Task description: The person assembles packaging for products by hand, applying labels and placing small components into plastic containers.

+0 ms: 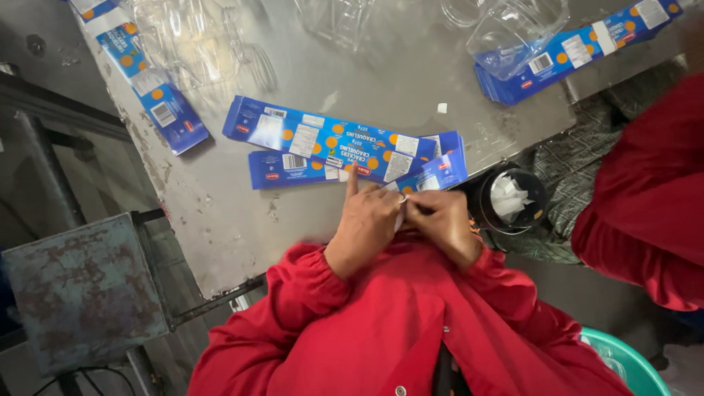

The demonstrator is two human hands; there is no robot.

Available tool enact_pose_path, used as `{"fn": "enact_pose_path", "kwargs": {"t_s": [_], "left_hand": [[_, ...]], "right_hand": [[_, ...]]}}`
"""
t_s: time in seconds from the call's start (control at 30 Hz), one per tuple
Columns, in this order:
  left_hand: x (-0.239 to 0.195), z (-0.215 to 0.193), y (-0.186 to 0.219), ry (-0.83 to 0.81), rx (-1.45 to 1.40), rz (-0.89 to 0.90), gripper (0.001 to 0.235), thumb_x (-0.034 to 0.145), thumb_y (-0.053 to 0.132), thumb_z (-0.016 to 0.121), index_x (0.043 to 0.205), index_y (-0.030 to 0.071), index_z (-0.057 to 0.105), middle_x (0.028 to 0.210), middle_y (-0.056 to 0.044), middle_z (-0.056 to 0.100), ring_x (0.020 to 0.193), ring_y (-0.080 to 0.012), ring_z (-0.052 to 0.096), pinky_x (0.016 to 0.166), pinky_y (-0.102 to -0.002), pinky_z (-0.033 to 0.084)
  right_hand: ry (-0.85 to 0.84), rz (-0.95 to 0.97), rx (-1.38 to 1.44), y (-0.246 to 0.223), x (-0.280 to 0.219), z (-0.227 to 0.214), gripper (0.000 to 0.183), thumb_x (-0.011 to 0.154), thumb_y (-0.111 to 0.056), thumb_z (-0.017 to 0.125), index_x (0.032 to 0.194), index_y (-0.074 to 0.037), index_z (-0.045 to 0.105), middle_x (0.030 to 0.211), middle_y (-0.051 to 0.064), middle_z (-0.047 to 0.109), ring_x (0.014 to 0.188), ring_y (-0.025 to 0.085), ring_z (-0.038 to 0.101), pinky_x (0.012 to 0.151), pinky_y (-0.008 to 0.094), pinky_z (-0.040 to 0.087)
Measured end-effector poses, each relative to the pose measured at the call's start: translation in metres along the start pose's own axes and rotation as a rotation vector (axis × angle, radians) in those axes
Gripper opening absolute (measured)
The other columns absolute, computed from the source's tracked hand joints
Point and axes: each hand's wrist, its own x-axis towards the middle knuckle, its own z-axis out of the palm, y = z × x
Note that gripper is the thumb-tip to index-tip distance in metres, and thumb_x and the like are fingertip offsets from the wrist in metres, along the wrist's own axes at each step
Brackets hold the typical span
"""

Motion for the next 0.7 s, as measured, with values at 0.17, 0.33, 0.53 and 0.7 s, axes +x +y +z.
{"fn": "enact_pose_path", "kwargs": {"t_s": [0.17, 0.33, 0.53, 0.7], "left_hand": [[0.009, -0.004, -0.003, 0.268, -0.481, -0.117, 0.009, 0.092, 0.011, 0.073, 0.099, 0.006, 0.071, 0.081, -0.006, 0.069, 0.075, -0.0248, 0.064, 0.122, -0.057, 0.037], [0.011, -0.025, 0.008, 0.484, -0.514, 0.024, 0.007, 0.095, 0.004, 0.069, 0.102, 0.004, 0.068, 0.091, -0.01, 0.07, 0.085, -0.0277, 0.068, 0.114, -0.052, 0.046], [0.017, -0.021, 0.026, 0.49, -0.717, -0.235, 0.009, 0.096, 0.003, 0.068, 0.103, -0.002, 0.071, 0.083, -0.019, 0.065, 0.078, -0.0355, 0.061, 0.087, -0.045, 0.048], [0.022, -0.038, 0.017, 0.601, -1.352, -0.489, 0.028, 0.093, 0.007, 0.065, 0.121, 0.008, 0.059, 0.12, -0.007, 0.064, 0.117, -0.0202, 0.063, 0.097, -0.03, 0.05]], "right_hand": [[0.155, 0.303, 1.028, 0.038, 0.014, -0.026, 0.016, 0.1, -0.015, 0.058, 0.097, -0.006, 0.07, 0.092, 0.013, 0.075, 0.076, 0.024, 0.074, 0.072, 0.038, 0.062], [0.046, 0.133, 1.022, 0.024, -0.004, -0.035, 0.015, 0.111, -0.008, 0.061, 0.124, -0.003, 0.057, 0.103, 0.016, 0.07, 0.085, 0.026, 0.072, 0.076, 0.039, 0.059], [-0.168, 0.219, 0.658, -0.012, -0.021, -0.006, 0.066, 0.071, -0.001, 0.075, 0.133, -0.012, 0.054, 0.119, -0.008, 0.066, 0.106, 0.004, 0.067, 0.088, 0.025, 0.06], [0.149, 0.157, 0.783, 0.013, -0.017, -0.019, 0.017, 0.102, -0.013, 0.069, 0.098, 0.004, 0.076, 0.082, 0.002, 0.077, 0.068, 0.011, 0.066, 0.058, 0.029, 0.05]]}}
